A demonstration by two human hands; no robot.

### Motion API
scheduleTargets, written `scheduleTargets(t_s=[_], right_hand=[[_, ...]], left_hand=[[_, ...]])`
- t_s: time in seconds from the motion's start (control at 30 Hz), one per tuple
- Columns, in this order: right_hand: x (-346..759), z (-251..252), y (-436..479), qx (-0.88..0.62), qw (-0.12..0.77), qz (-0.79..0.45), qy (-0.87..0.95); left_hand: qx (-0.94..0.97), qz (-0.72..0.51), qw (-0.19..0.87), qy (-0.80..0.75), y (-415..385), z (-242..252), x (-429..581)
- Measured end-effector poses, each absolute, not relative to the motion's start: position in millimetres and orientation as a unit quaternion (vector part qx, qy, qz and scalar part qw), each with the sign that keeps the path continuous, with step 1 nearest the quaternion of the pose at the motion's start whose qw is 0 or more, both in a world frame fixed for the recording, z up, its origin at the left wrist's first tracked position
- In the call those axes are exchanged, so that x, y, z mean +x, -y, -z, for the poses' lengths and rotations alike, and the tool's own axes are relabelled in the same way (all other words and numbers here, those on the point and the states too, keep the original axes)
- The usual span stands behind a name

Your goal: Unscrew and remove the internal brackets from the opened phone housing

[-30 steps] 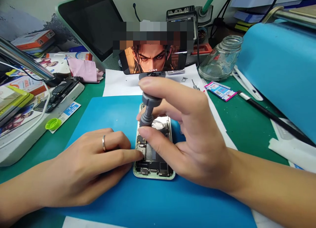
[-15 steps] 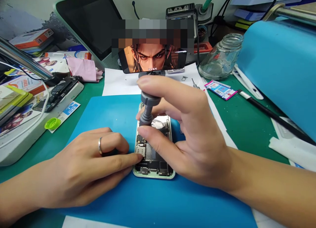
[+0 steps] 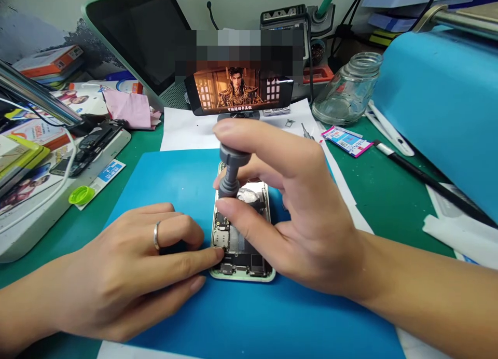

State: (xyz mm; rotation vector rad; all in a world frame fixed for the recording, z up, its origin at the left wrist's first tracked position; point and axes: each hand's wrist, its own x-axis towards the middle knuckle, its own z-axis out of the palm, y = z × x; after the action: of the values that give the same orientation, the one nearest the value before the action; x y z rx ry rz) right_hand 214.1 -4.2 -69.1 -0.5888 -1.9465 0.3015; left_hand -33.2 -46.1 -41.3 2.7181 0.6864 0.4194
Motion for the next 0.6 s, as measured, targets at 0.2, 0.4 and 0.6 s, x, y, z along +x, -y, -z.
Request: scheduleTargets(t_s=[0.2, 0.4, 0.6], right_hand=[[212.1, 69.6, 8.0, -0.267, 0.521, -0.134, 0.8], [210.3, 68.6, 12.8, -0.266, 0.523, -0.188, 0.788], [209.9, 57.9, 12.4, -0.228, 0.522, -0.216, 0.793]], left_hand=[[0.946, -0.16, 0.144, -0.242, 47.9, 42.6, -31.7], [0.864, -0.271, 0.172, -0.387, 49.6, 48.7, -29.6], [0.865, -0.269, 0.183, -0.383, 47.7, 52.7, -24.4]])
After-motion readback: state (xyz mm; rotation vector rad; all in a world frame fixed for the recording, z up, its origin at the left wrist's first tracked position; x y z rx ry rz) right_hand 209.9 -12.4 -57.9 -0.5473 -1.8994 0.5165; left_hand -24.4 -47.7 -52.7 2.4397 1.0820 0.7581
